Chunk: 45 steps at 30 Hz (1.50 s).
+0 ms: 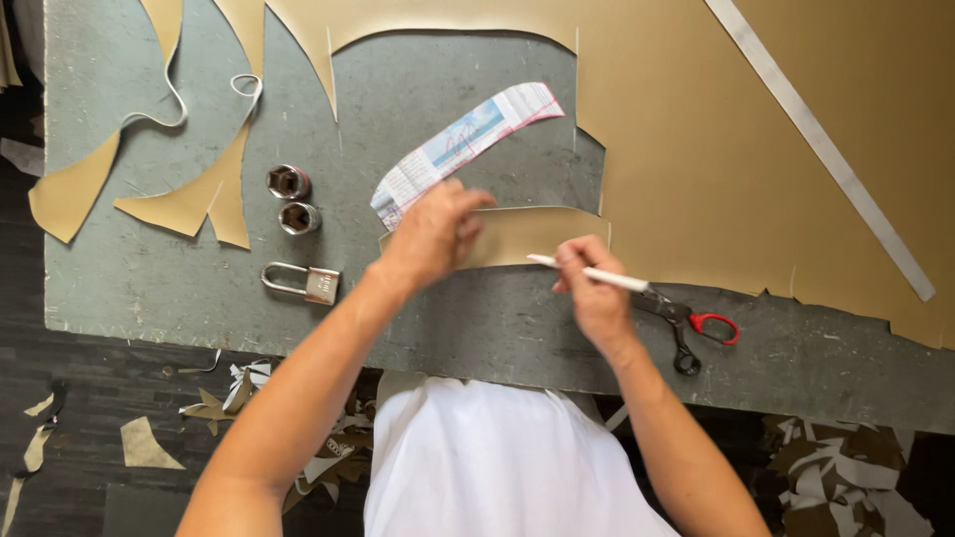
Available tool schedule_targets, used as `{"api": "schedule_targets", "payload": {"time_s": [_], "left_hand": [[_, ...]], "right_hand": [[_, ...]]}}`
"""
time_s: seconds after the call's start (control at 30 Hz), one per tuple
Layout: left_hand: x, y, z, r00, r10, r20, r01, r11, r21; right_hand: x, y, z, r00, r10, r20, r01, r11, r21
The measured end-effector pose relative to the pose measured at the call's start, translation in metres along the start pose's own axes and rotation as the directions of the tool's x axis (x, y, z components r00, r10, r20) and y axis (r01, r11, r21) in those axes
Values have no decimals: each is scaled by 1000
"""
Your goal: The person uses a paper template, a padlock, and metal sockets to mark and cut a curved piece from a tan leather sheet. They then use a ruler and a white marking pen to draw straight lines on the leather and cut along the marked lines with scissors.
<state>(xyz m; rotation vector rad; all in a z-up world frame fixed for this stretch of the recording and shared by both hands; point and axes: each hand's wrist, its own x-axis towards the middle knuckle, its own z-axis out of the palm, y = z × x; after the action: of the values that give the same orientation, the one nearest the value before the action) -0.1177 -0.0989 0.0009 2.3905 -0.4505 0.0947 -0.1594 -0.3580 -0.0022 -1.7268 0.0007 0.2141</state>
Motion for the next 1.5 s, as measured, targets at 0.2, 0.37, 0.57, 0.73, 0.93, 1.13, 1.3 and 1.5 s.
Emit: {"api": "schedule_targets", "payload": {"time_s": [0.2,0.37,0.57,0.73,0.93,1.13,1.3,1.5], "left_hand": [[-32,-9,6,982,-62,177,62,998,6],[-32,-17,-8,957,-120,266,113,993,42],[-25,-23,-6,898,-117,423,94,993,76],[-13,-26,-13,843,-67,534,35,997,70],[6,-31,-16,807,-2,590,-13,1000,20],[12,-25,-20,722,-93,685,-4,990,138],[13,-27,-15,737,-70,672,-18,992,123],[12,-31,-10,732,-80,677,-3,993,121]], "right_hand": [[-3,-5,42,983,-129,128,151,972,-180],[3,-6,46,986,-33,165,37,999,-21],[-11,19,47,993,-42,113,37,998,47],[-15,23,51,998,-15,65,13,999,37],[-17,20,44,994,-75,-73,79,996,52],[-22,-4,62,985,-174,12,172,956,-238],[-21,-20,81,926,-352,134,375,827,-419],[-9,-20,91,839,-487,245,541,689,-482]]}}
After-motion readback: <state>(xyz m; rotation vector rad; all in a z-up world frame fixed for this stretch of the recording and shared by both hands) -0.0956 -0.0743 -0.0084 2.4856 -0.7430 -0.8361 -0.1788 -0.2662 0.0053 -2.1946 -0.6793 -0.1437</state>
